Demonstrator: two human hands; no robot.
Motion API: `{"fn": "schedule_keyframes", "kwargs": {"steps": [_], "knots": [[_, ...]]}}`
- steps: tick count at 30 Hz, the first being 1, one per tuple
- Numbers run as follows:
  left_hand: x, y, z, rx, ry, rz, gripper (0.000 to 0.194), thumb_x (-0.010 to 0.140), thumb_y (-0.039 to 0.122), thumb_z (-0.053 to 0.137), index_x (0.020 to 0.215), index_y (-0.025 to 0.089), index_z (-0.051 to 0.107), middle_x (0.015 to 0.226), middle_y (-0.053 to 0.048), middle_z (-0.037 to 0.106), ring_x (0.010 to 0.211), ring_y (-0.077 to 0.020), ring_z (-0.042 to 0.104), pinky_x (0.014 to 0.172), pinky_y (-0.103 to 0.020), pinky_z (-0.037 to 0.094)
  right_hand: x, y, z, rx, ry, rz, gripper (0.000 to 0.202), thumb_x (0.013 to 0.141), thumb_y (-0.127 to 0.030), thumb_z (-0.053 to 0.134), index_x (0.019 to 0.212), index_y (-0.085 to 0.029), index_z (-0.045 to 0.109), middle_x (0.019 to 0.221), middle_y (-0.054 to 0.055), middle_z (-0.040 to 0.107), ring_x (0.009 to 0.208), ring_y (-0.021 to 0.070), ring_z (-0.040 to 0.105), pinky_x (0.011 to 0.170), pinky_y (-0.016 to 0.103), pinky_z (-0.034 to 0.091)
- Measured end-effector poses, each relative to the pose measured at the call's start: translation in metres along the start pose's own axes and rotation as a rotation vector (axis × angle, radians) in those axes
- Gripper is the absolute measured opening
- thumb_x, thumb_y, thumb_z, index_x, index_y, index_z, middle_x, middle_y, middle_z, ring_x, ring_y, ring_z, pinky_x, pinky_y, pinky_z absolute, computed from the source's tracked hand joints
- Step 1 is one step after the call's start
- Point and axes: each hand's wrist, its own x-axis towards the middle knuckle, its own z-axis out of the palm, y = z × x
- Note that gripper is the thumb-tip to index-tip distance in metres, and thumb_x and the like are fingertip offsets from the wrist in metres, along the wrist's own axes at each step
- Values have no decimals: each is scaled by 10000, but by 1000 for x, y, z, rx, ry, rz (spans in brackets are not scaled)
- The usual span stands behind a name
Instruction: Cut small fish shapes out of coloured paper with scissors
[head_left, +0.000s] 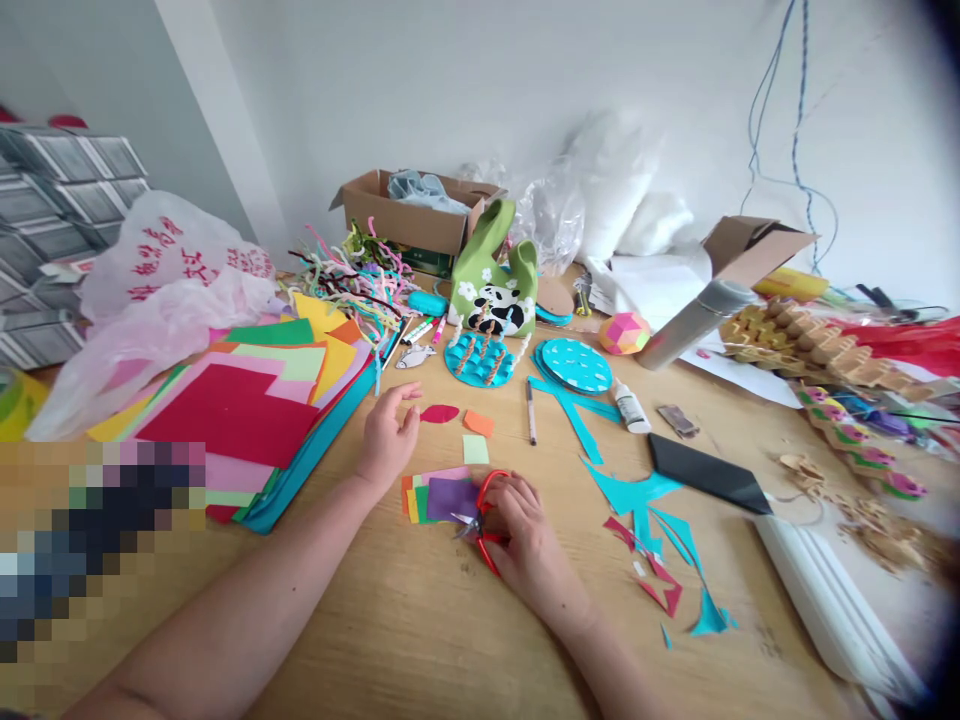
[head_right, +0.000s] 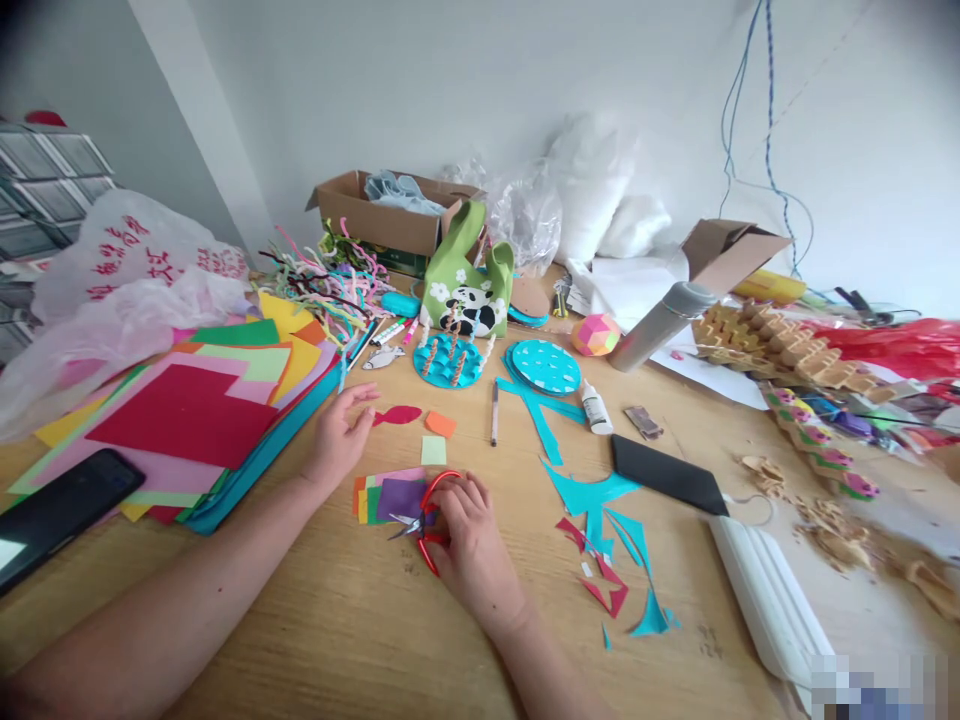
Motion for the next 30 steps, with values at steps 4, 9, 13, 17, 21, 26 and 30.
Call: {"fn": "schedule_keyframes", "kwargs": {"steps": [4, 9, 13, 17, 21, 26, 30], "knots": [[-1, -1, 1, 200, -134, 157, 263, 822, 62, 486, 988, 173, 656, 1068, -98, 694, 1040, -220, 619, 947, -406, 499, -1, 0, 1, 2, -19, 9, 363, 678, 12, 565, 948, -223, 503, 927, 60, 582, 947, 242, 537, 1003, 480, 374], [-8, 3, 6, 436, -301, 301, 306, 828, 62, 491, 1038, 179, 680, 1116, -83, 699, 1159, -261, 554, 1070, -505, 378, -2, 1, 2, 9, -12, 12, 374, 660, 17, 564, 937, -226, 500, 919, 52, 583, 938, 237, 540, 1025, 486, 356], [-11, 9, 6, 562, -396, 296, 294, 921, 187, 444, 1128, 168, 651, 1201, -99, 676, 1214, -271, 536, 1117, -573, 265, -2, 1, 3, 18, -6, 20, 355, 668, 10, 569, 923, -226, 498, 912, 50, 579, 921, 235, 535, 1007, 486, 372], [-11, 15, 4, 638, -427, 312, 292, 942, 225, 409, 1089, 156, 652, 1250, -135, 646, 1267, -288, 504, 1129, -594, 210, -1, 0, 2, 15, -5, 16, 366, 667, 17, 549, 928, -233, 492, 914, 45, 581, 918, 231, 538, 1019, 498, 364], [-12, 17, 4, 670, -442, 326, 267, 926, 220, 424, 1049, 137, 646, 1271, -176, 624, 1318, -337, 446, 1116, -612, 213, -2, 0, 1, 4, -12, 8, 372, 663, 14, 549, 925, -241, 485, 896, 33, 591, 907, 228, 551, 1056, 526, 321], [-14, 11, 6, 605, -431, 282, 314, 903, 236, 478, 1185, 179, 603, 1341, -165, 577, 1351, -355, 398, 1112, -640, 178, -3, 2, 2, -1, -8, 21, 357, 663, -3, 569, 925, -236, 502, 906, 44, 599, 913, 232, 567, 1053, 532, 324], [-12, 9, 5, 579, -385, 254, 319, 883, 214, 500, 1185, 174, 596, 1403, -172, 510, 1369, -353, 358, 1108, -615, 205, -2, 0, 1, 5, -7, 24, 357, 658, -1, 565, 927, -229, 514, 923, 53, 609, 933, 239, 574, 1051, 528, 331]]}}
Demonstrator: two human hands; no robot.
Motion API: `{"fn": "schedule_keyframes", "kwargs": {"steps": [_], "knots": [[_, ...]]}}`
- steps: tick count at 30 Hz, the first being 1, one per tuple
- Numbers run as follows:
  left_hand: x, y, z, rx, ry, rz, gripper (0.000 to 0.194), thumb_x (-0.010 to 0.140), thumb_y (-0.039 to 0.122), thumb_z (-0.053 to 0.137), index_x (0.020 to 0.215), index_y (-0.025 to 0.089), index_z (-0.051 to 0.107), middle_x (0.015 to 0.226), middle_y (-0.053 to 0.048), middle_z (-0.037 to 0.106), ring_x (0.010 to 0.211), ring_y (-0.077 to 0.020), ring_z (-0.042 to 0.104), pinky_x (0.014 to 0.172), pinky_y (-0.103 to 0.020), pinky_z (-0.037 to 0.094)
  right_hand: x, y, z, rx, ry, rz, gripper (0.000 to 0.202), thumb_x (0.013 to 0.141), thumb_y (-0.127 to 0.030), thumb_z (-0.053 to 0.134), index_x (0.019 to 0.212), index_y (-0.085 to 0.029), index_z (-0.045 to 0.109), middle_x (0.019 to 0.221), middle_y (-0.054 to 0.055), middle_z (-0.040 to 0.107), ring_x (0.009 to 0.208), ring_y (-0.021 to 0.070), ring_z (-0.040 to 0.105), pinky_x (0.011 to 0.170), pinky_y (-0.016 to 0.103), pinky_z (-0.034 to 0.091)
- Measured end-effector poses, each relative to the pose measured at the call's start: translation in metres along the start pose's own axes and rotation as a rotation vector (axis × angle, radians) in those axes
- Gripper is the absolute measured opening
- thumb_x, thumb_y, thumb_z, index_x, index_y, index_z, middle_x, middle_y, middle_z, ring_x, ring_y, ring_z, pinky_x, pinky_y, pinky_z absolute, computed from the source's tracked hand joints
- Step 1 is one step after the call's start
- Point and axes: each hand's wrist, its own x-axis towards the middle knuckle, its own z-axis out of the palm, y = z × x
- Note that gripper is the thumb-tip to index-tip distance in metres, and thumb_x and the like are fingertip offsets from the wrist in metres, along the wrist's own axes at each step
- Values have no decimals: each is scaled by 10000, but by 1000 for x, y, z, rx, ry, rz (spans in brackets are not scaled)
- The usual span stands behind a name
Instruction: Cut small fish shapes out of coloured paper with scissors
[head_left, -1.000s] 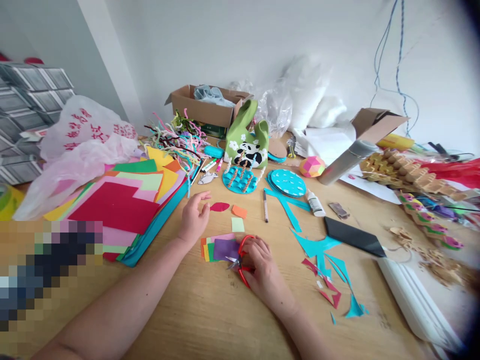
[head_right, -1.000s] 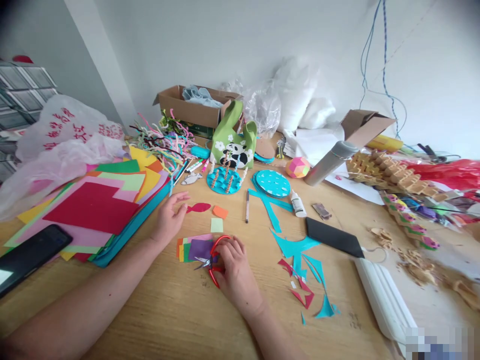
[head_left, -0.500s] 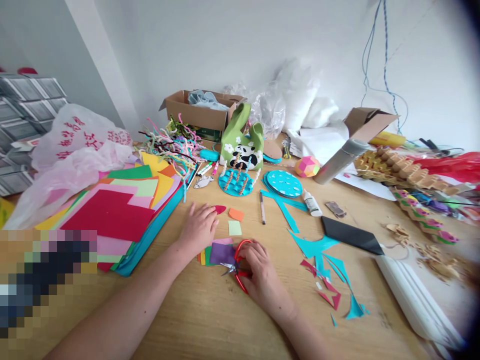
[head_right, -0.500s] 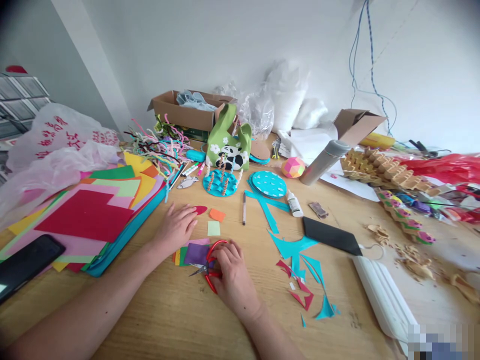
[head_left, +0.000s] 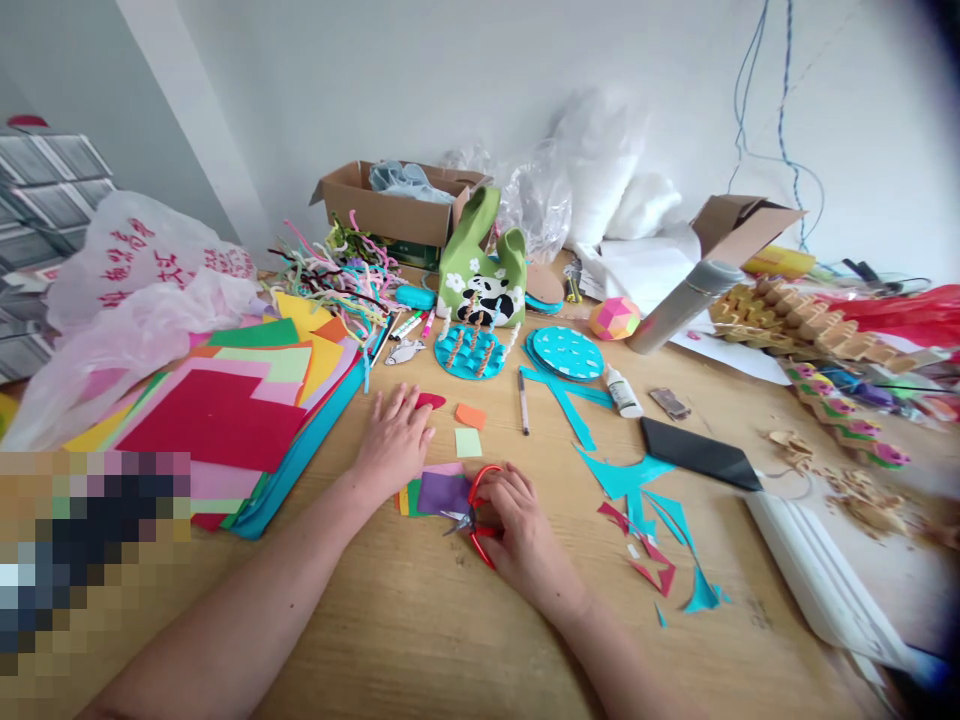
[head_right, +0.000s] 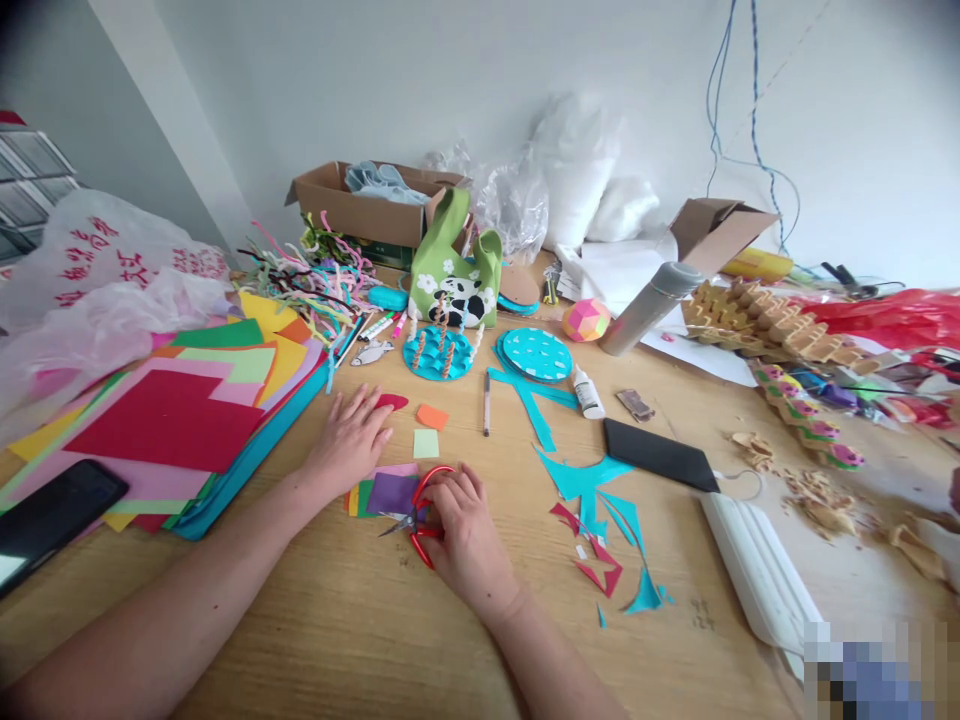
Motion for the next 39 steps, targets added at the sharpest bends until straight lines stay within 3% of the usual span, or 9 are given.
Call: {"fn": "schedule_keyframes", "kwargs": {"steps": [2, 5, 8, 10, 12, 27, 33, 36, 39], "knots": [[2, 2, -4, -35, 19, -3, 304, 873, 197, 509, 1160, 150, 598, 1341, -187, 545, 1295, -340, 433, 1068, -562, 304, 0, -1, -1, 24, 17, 1, 349, 655, 6, 553, 911, -228, 516, 908, 51, 610, 930, 243, 577, 1031, 522, 356], [4, 10, -16, -199, -29, 28, 133, 839, 225, 595, 940, 157, 648, 1008, -120, 651, 1023, -260, 573, 917, -409, 444, -1, 0, -1, 112, 103, 58, 297, 720, -31, 569, 936, -230, 524, 946, 67, 617, 961, 250, 581, 927, 456, 454], [3, 22, -27, -389, -271, 148, 139, 766, 313, 719, 754, 197, 644, 838, -39, 629, 902, -209, 578, 811, -324, 454, -4, 5, -1, 186, 231, 173, 218, 814, -139, 608, 995, -231, 529, 1028, 87, 625, 974, 240, 597, 836, 390, 499], [1, 29, -31, -399, -398, 183, 218, 693, 342, 785, 809, 205, 660, 867, -30, 619, 911, -217, 568, 774, -314, 443, -5, 8, 0, 201, 294, 237, 166, 836, -203, 624, 971, -227, 531, 1004, 85, 634, 934, 232, 611, 804, 374, 505], [-1, 32, -32, -361, -451, 185, 307, 644, 336, 820, 869, 201, 659, 917, -36, 614, 931, -230, 557, 775, -323, 433, -4, 10, 0, 207, 326, 280, 137, 841, -242, 631, 930, -222, 530, 960, 78, 639, 889, 226, 619, 774, 364, 507], [-4, 31, -29, -297, -451, 175, 344, 624, 321, 826, 830, 196, 581, 890, -27, 589, 906, -236, 536, 718, -313, 406, -2, 8, -1, 207, 341, 309, 113, 838, -278, 622, 868, -215, 533, 908, 71, 647, 842, 214, 623, 755, 347, 505], [-5, 33, -27, -555, -495, 0, 137, 685, 169, 698, 755, 200, 585, 723, 14, 591, 681, -158, 550, 591, -263, 402, -2, 7, -1, 226, 340, 309, 105, 847, -280, 614, 861, -217, 531, 921, 76, 645, 875, 220, 621, 762, 347, 509], [2, 32, -31, -877, -508, -184, 133, 670, 214, 717, 739, 181, 609, 647, 29, 595, 591, -125, 540, 537, -236, 411, -2, 7, -1, 260, 368, 313, 132, 850, -299, 626, 861, -218, 523, 924, 72, 648, 874, 214, 622, 774, 348, 504], [8, 34, -36, -1117, -396, -354, 209, 662, 318, 753, 729, 156, 639, 666, 4, 635, 591, -120, 563, 528, -228, 426, -2, 4, -2, 359, 409, 325, 168, 851, -331, 638, 863, -219, 514, 931, 70, 657, 888, 215, 629, 791, 360, 506]]}}
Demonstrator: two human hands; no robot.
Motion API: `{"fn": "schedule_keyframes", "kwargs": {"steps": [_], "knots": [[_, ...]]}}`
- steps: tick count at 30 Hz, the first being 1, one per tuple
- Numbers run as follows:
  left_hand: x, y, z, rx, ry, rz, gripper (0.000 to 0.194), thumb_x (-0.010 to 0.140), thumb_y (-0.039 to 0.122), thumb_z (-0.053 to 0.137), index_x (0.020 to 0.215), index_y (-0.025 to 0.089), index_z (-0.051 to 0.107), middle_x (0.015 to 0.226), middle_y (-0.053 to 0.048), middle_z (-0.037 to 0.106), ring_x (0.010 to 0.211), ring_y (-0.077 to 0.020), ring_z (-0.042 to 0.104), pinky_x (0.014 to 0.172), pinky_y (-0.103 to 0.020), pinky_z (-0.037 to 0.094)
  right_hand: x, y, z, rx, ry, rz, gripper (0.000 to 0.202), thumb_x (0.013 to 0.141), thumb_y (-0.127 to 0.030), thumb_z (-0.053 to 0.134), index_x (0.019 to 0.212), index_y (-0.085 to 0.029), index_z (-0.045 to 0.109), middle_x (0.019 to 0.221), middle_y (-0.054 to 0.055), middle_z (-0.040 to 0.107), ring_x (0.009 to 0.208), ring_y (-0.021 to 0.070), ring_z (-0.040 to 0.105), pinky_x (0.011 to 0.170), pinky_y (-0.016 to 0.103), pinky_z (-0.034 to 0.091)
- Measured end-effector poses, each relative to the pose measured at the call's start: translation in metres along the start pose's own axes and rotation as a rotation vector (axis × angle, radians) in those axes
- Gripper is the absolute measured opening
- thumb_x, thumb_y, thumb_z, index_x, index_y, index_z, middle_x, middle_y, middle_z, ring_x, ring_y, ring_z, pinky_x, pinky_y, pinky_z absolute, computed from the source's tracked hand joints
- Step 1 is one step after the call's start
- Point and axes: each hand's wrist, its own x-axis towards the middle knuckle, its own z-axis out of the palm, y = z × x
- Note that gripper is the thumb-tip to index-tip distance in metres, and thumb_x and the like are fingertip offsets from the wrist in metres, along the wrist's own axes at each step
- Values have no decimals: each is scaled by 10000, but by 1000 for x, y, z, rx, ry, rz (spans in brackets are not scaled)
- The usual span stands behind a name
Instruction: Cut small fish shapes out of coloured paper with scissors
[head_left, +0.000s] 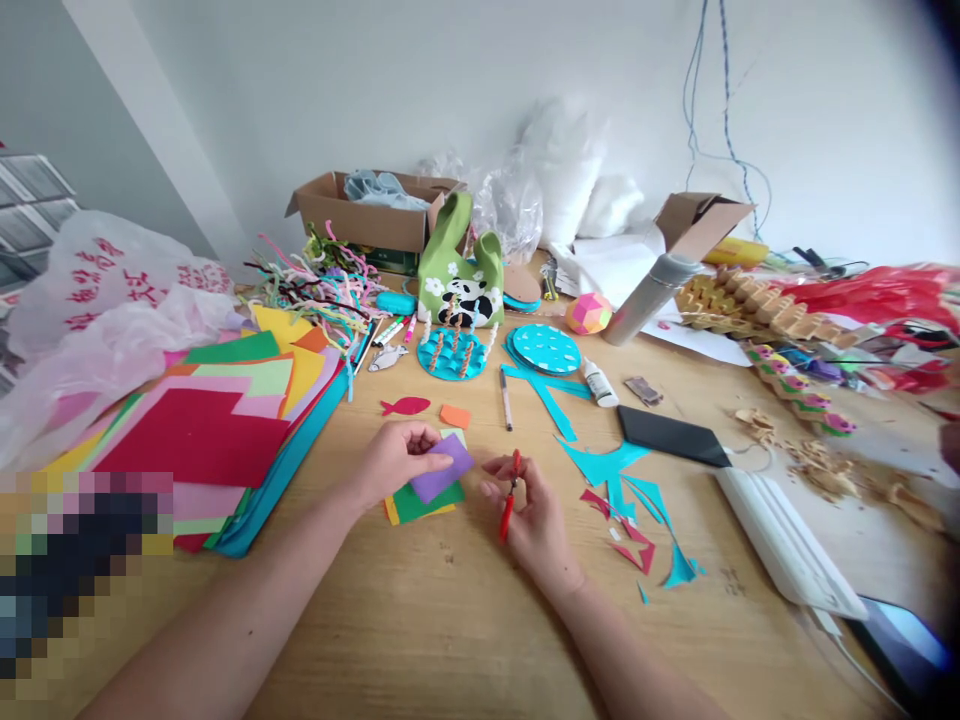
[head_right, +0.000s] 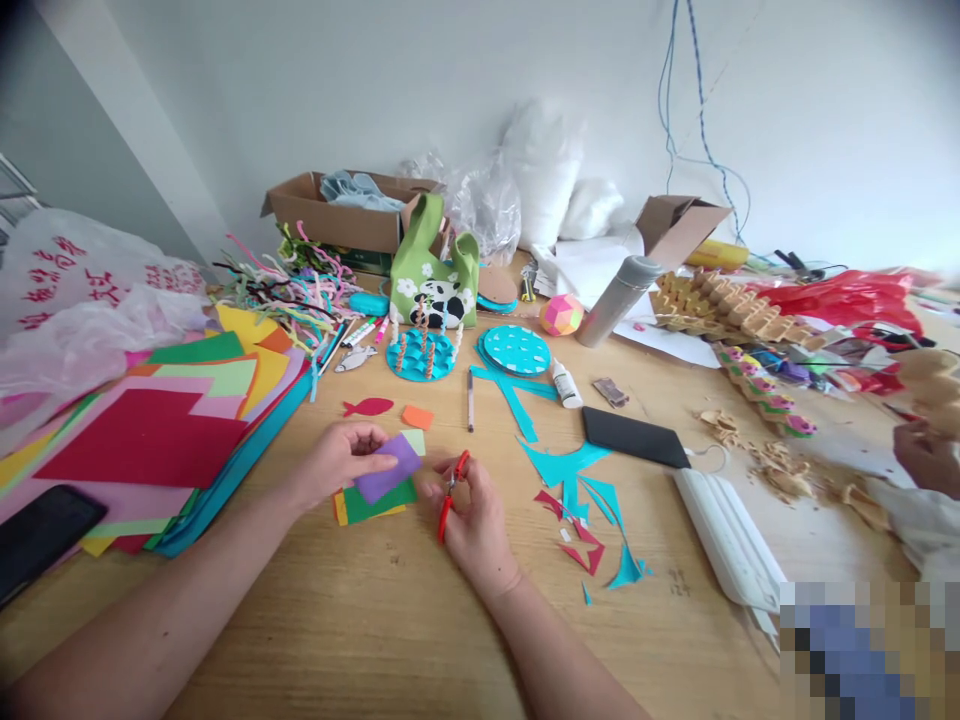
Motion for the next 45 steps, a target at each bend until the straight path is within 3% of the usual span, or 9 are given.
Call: {"fn": "schedule_keyframes", "kwargs": {"steps": [4, 7, 13, 19, 24, 27, 31, 34, 45], "knots": [[1, 5, 11, -309, 158, -120, 321, 593, 385, 805, 761, 157, 653, 688, -6, 671, 575, -124, 588, 508, -227, 438, 0, -5, 3, 182, -32, 42, 240, 802, -352, 702, 887, -212, 526, 948, 73, 668, 921, 228, 641, 807, 377, 522], [3, 5, 26, -394, 158, -107, 344, 555, 352, 835, 785, 151, 678, 783, -40, 720, 682, -153, 647, 612, -260, 494, 0, -6, 6, 286, -41, 68, 274, 775, -354, 731, 877, -211, 521, 899, 59, 658, 856, 210, 635, 759, 350, 531], [11, 9, 50, -487, 116, -149, 368, 517, 348, 853, 773, 147, 682, 752, -29, 717, 672, -155, 650, 635, -270, 503, 4, -3, 5, 284, 129, 111, 231, 796, -359, 692, 806, -202, 523, 768, 17, 571, 712, 163, 562, 661, 293, 498], [11, 1, 65, -373, 14, -136, 307, 585, 333, 798, 793, 130, 696, 641, -1, 650, 494, -77, 515, 470, -198, 372, 13, 1, -5, 308, 299, 154, 270, 782, -398, 687, 792, -201, 503, 742, -2, 530, 666, 148, 524, 628, 280, 474], [14, -9, 62, -454, 142, -113, 283, 604, 349, 786, 712, 142, 626, 531, 29, 564, 446, -82, 475, 405, -196, 338, 17, -6, -12, 200, 323, 123, 265, 863, -446, 585, 922, -194, 529, 888, 40, 575, 850, 186, 554, 782, 324, 457], [17, -9, 55, -609, 195, -107, 291, 591, 325, 805, 704, 147, 605, 555, 30, 575, 453, -78, 481, 380, -185, 330, 16, -16, -15, 153, 234, 138, 351, 887, -534, 506, 886, -185, 535, 861, 48, 574, 821, 187, 548, 739, 306, 451], [16, -6, 51, -758, 230, -137, 290, 573, 275, 826, 720, 133, 620, 589, 13, 617, 480, -80, 526, 399, -177, 376, 9, -20, -13, 146, -100, 276, 471, 882, -618, 455, 687, -189, 458, 627, -10, 459, 574, 121, 415, 522, 247, 333], [11, -2, 54, -803, 214, -153, 285, 566, 259, 832, 710, 117, 631, 625, -11, 650, 501, -90, 567, 423, -180, 413, 3, -15, -7, 146, -261, 347, 524, 791, -675, 559, 641, -191, 428, 569, -35, 393, 527, 97, 350, 473, 235, 250], [3, -1, 60, -788, 125, -101, 210, 656, 242, 778, 736, 125, 623, 611, 7, 630, 515, -103, 589, 476, -200, 463, -3, -10, -4, 124, -343, 407, 617, 761, -770, 503, 624, -169, 477, 504, -4, 464, 454, 89, 388, 424, 221, 240]]}}
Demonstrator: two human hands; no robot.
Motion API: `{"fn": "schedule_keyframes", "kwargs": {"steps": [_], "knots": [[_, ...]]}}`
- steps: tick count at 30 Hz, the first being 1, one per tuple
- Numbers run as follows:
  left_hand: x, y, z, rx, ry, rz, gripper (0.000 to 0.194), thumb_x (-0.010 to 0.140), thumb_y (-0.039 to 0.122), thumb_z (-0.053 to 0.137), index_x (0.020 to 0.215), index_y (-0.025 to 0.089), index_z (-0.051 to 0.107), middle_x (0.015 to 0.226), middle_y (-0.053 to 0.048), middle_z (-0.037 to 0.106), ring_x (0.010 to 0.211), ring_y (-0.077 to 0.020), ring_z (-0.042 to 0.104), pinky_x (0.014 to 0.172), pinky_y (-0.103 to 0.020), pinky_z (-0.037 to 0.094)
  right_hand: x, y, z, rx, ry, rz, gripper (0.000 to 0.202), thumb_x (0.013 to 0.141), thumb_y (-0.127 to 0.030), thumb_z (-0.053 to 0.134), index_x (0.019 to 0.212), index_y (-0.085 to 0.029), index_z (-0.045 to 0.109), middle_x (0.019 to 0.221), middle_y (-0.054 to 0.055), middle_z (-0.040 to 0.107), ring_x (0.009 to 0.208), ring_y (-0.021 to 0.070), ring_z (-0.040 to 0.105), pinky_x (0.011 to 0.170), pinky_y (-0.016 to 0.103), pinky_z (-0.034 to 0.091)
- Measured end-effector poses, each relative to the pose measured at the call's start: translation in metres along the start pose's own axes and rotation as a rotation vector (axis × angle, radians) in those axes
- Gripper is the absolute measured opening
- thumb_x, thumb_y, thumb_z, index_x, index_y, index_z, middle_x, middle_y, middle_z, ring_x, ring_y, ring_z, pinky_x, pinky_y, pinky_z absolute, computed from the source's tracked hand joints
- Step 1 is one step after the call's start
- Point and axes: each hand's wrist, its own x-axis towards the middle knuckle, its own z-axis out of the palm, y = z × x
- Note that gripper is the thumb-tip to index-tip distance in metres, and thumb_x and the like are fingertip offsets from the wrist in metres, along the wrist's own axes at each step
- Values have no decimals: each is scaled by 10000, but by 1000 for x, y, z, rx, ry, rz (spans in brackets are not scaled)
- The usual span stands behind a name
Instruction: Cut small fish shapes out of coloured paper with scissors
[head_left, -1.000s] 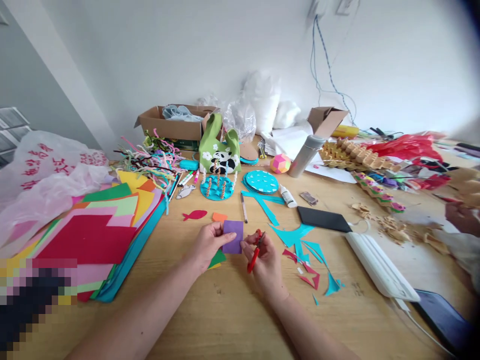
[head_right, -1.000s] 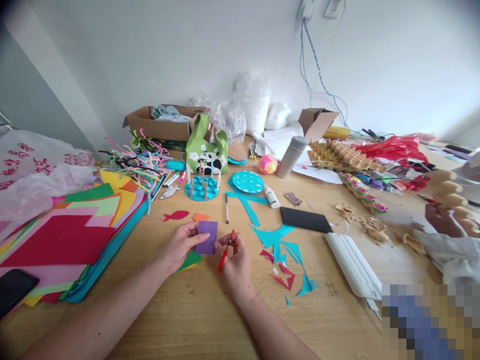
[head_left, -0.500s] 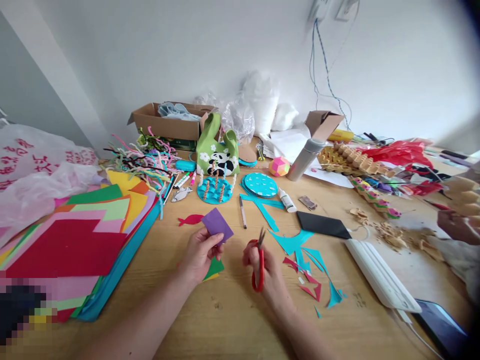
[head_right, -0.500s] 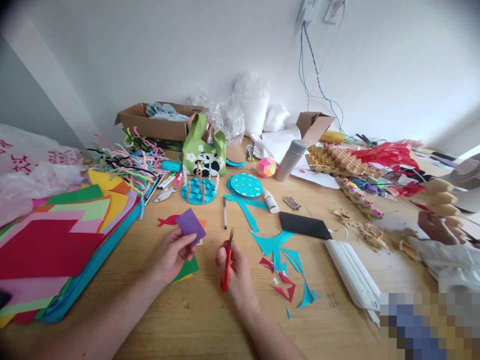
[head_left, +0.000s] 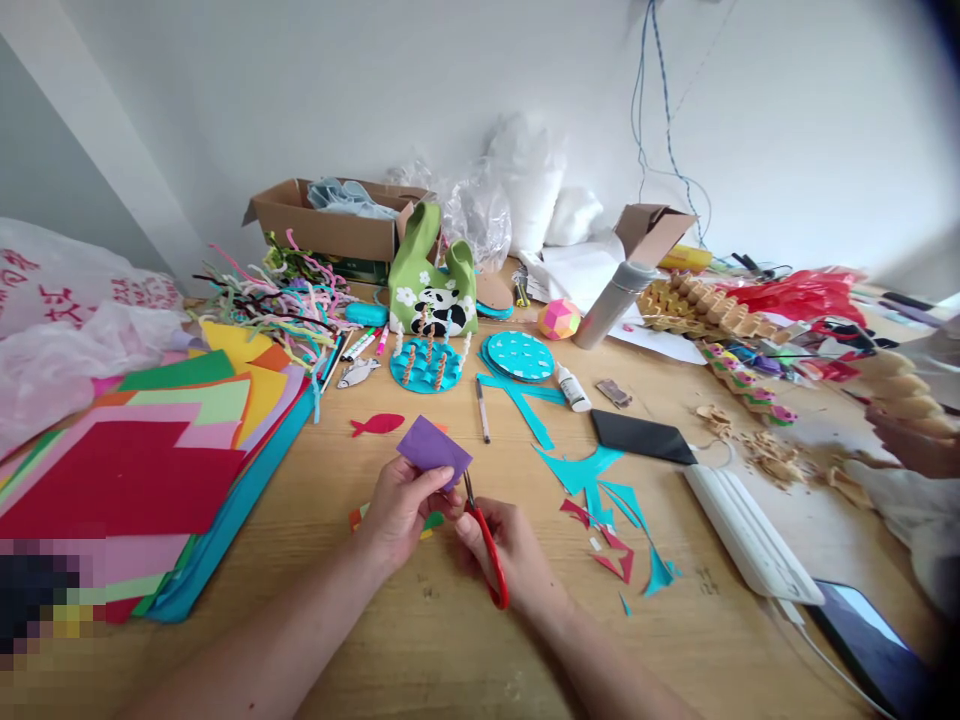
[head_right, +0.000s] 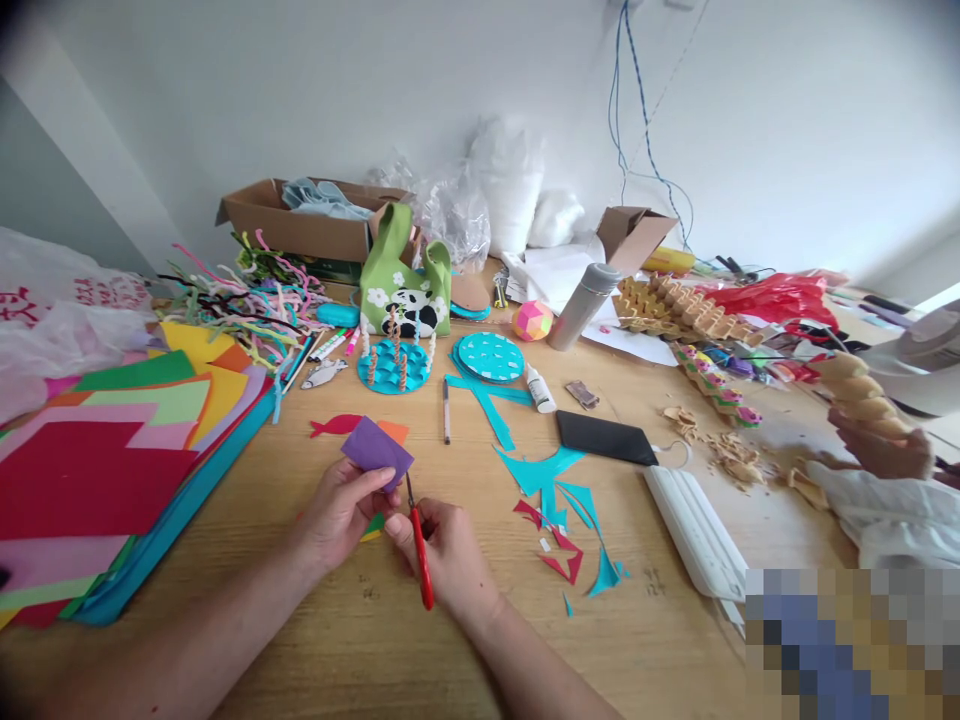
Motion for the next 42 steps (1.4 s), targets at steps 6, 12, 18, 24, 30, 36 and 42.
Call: {"fn": "schedule_keyframes", "kwargs": {"steps": [6, 12, 18, 24, 30, 36, 42], "knots": [[-1, 1, 1, 17, -3, 20, 199, 669, 253, 766, 737, 128, 627, 591, 6, 626, 497, -106, 587, 483, -207, 461, 0, -3, 2, 19, 1, 38, 612, 761, -766, 511, 600, -177, 464, 470, 6, 495, 411, 92, 424, 398, 213, 263], [-3, 0, 1, 53, -8, 12, 195, 665, 271, 758, 713, 132, 630, 584, 0, 628, 514, -116, 591, 497, -216, 456, -1, -3, 3, 53, -22, 36, 620, 737, -777, 526, 596, -178, 460, 468, 13, 513, 405, 93, 437, 393, 210, 282], [-4, -4, 1, 103, 0, 23, 183, 674, 270, 739, 650, 143, 608, 564, 5, 617, 506, -103, 560, 507, -213, 436, -1, -2, 5, 101, -39, 41, 616, 735, -771, 537, 602, -174, 471, 459, -1, 503, 394, 87, 432, 386, 206, 295], [-5, -6, 1, 103, -29, 7, 191, 686, 272, 729, 633, 149, 592, 564, 11, 601, 493, -104, 549, 472, -209, 421, -1, -2, 6, 173, -76, 50, 605, 758, -755, 525, 633, -163, 500, 478, 0, 531, 400, 93, 473, 397, 204, 346], [-6, -7, 1, 153, -56, -51, 244, 684, 329, 720, 598, 139, 593, 534, -11, 595, 406, -116, 529, 384, -226, 404, -2, -4, 4, 232, -117, 53, 573, 787, -723, 523, 696, -157, 524, 477, -17, 520, 388, 86, 459, 384, 193, 325], [-7, -7, 1, 153, -29, -43, 236, 673, 320, 717, 591, 142, 586, 514, -6, 589, 387, -114, 520, 370, -223, 398, -2, -4, 6, 252, -127, 39, 551, 800, -696, 535, 707, -153, 531, 503, -16, 522, 421, 87, 466, 418, 198, 354], [-7, -8, 2, 168, -33, -39, 237, 675, 317, 710, 581, 142, 579, 500, 3, 574, 375, -109, 511, 361, -222, 390, -2, -4, 5, 230, -129, 44, 565, 797, -709, 523, 715, -151, 536, 504, -18, 521, 417, 88, 460, 407, 202, 329]]}}
